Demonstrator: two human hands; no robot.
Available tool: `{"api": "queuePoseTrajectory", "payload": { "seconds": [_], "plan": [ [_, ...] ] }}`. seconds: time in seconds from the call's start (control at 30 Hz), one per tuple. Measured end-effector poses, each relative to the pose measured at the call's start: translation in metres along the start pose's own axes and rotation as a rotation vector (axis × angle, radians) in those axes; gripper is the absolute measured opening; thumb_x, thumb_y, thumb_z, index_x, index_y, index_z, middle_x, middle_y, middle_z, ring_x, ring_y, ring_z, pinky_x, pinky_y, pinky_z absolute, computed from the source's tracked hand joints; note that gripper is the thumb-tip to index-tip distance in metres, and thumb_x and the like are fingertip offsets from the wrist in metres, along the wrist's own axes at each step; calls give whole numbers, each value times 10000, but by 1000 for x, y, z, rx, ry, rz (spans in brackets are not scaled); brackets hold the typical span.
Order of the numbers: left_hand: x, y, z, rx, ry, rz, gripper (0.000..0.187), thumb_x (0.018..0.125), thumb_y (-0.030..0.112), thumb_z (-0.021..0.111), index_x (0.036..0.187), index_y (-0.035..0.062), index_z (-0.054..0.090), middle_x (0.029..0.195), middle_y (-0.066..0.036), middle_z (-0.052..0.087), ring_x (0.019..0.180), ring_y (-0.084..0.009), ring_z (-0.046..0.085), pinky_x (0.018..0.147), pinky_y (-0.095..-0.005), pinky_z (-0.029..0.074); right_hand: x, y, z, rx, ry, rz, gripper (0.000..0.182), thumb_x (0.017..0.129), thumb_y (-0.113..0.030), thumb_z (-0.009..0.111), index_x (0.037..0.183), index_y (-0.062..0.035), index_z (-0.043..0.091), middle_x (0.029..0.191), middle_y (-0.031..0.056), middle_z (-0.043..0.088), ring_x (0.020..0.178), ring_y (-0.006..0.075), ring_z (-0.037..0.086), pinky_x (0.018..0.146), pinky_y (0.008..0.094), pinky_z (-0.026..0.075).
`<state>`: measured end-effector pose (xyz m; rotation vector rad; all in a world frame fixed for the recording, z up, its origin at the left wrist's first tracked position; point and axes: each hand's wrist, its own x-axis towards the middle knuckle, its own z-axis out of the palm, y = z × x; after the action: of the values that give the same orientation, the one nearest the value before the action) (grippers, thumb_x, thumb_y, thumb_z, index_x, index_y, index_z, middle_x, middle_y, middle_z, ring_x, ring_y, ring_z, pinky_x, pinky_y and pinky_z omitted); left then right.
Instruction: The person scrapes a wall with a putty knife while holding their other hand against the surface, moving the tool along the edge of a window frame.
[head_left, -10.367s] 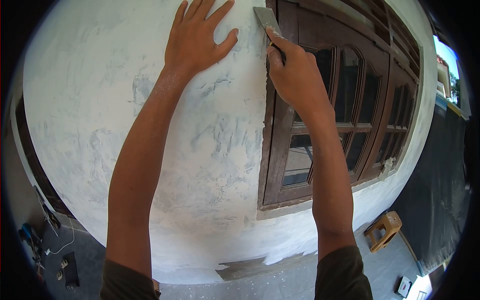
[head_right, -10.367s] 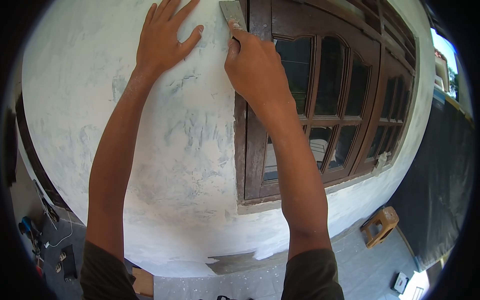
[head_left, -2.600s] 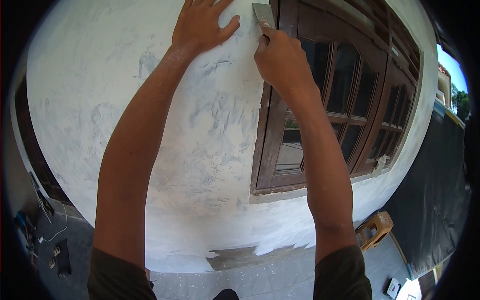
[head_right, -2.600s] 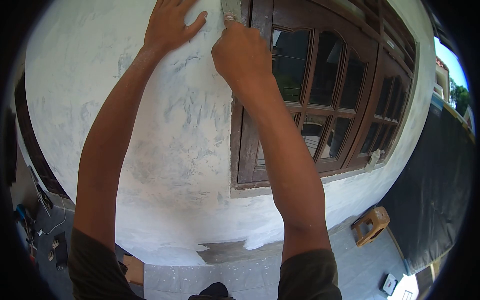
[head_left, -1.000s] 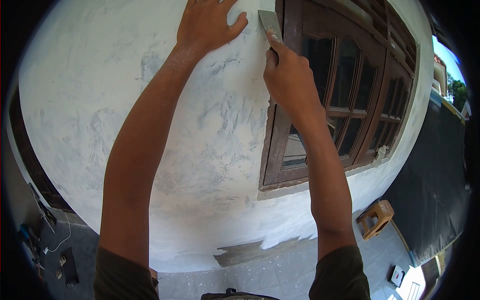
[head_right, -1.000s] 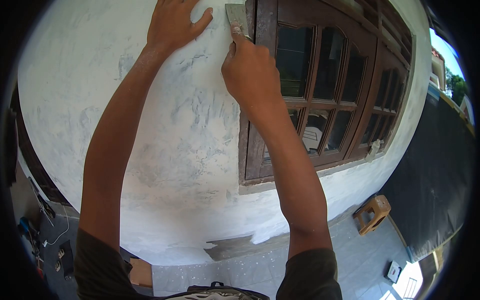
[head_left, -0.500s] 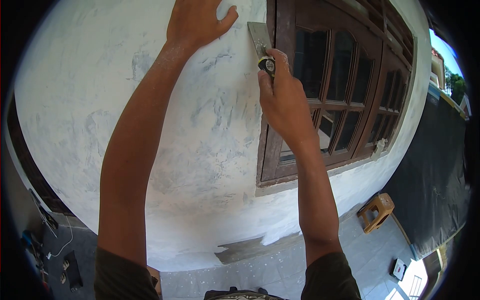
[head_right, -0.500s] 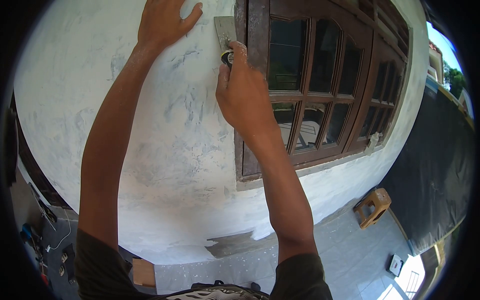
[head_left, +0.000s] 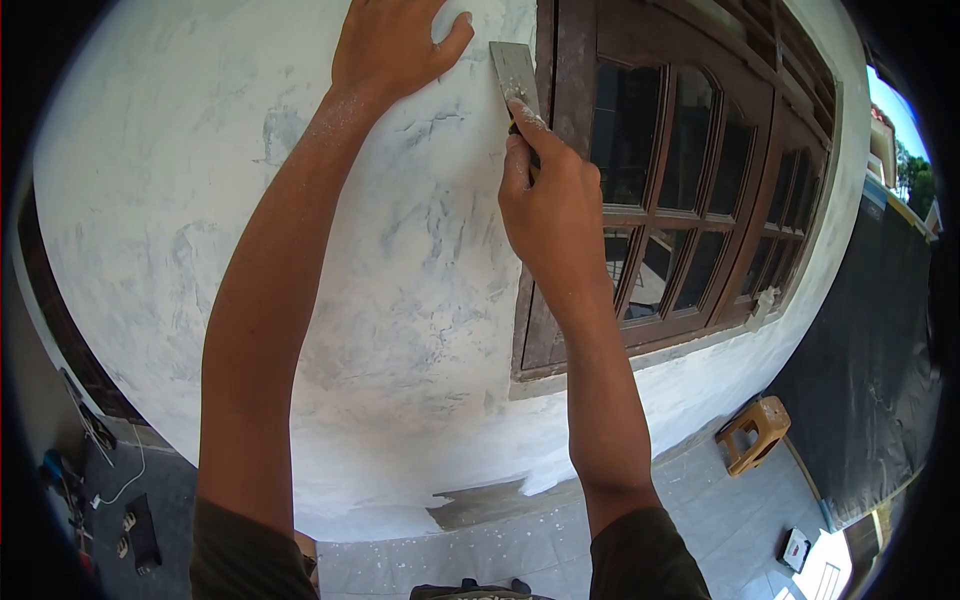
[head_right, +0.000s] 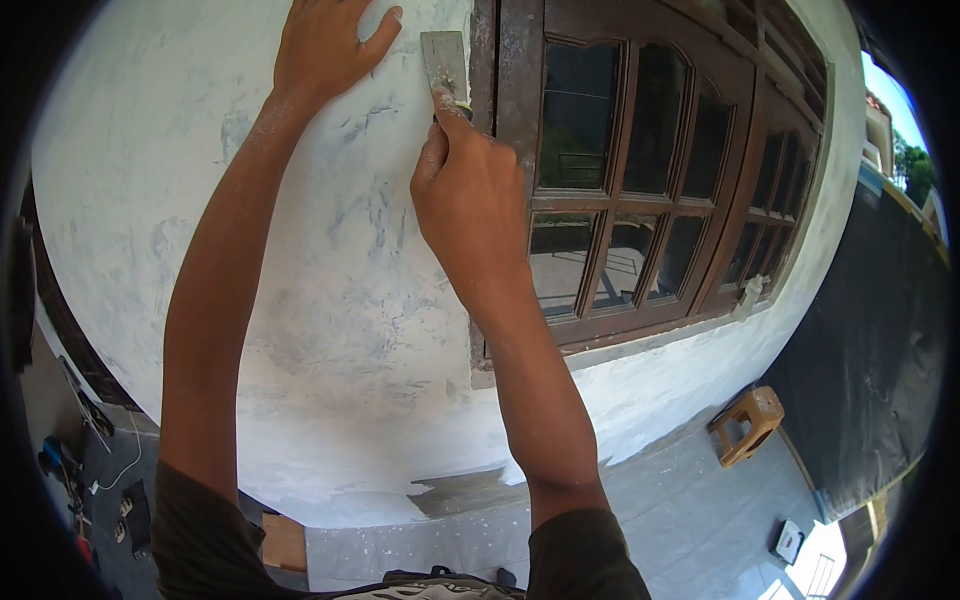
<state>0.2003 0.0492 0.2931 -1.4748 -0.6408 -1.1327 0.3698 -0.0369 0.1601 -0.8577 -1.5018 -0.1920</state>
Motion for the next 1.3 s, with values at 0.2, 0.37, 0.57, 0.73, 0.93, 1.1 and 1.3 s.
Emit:
{"api": "queuePoseTrajectory", "payload": {
  "seconds": [0.2,0.37,0.57,0.73,0.93,1.1,1.3],
  "plan": [
    [2,-1,1,28,-1,8,554,990,299,578,1497,84,531,1638,-209,382,1550,-366,296,1279,-535,208,-10,-1,3,-84,-61,51,350,1033,-89,582,1363,-7,668,817,267,726,592,229,679,623,389,517],
    [2,0,1,20,-15,9,556,994,307,569,1503,86,528,1641,-215,375,1549,-371,297,1277,-538,212,6,-5,3,-64,-15,4,344,1029,-82,578,1351,-6,673,825,268,733,622,291,716,636,390,538],
    [1,-7,1,38,-39,44,548,1023,330,542,1515,92,514,1645,-212,368,1550,-371,292,1281,-530,200,-14,-6,8,-55,-74,77,322,998,-106,583,1275,-7,713,822,281,719,752,459,724,693,514,594],
    [-1,-6,2,84,-55,60,552,1041,336,519,1540,101,483,1661,-203,344,1562,-363,269,1285,-526,188,12,-15,14,-37,10,17,324,999,-107,584,1279,-3,710,820,276,721,763,455,729,691,514,594],
    [1,-7,1,44,-64,46,551,1054,348,495,1549,106,474,1671,-196,328,1574,-349,245,1292,-520,170,-10,-16,13,-67,-28,50,335,1017,-99,568,1314,-4,691,859,277,732,760,414,744,712,472,583],
    [-2,-6,1,41,-82,36,541,1060,336,485,1550,108,473,1674,-194,322,1577,-344,238,1296,-516,161,7,-18,18,-34,-19,53,349,1036,-93,549,1353,-9,668,904,280,743,757,382,754,732,424,571],
    [-1,-8,1,43,-49,45,535,1056,323,485,1546,108,478,1672,-190,329,1574,-339,246,1297,-508,165,2,-25,11,-71,-13,73,354,1031,-92,547,1353,-12,670,896,281,739,732,384,744,736,430,565]
  ]
}}
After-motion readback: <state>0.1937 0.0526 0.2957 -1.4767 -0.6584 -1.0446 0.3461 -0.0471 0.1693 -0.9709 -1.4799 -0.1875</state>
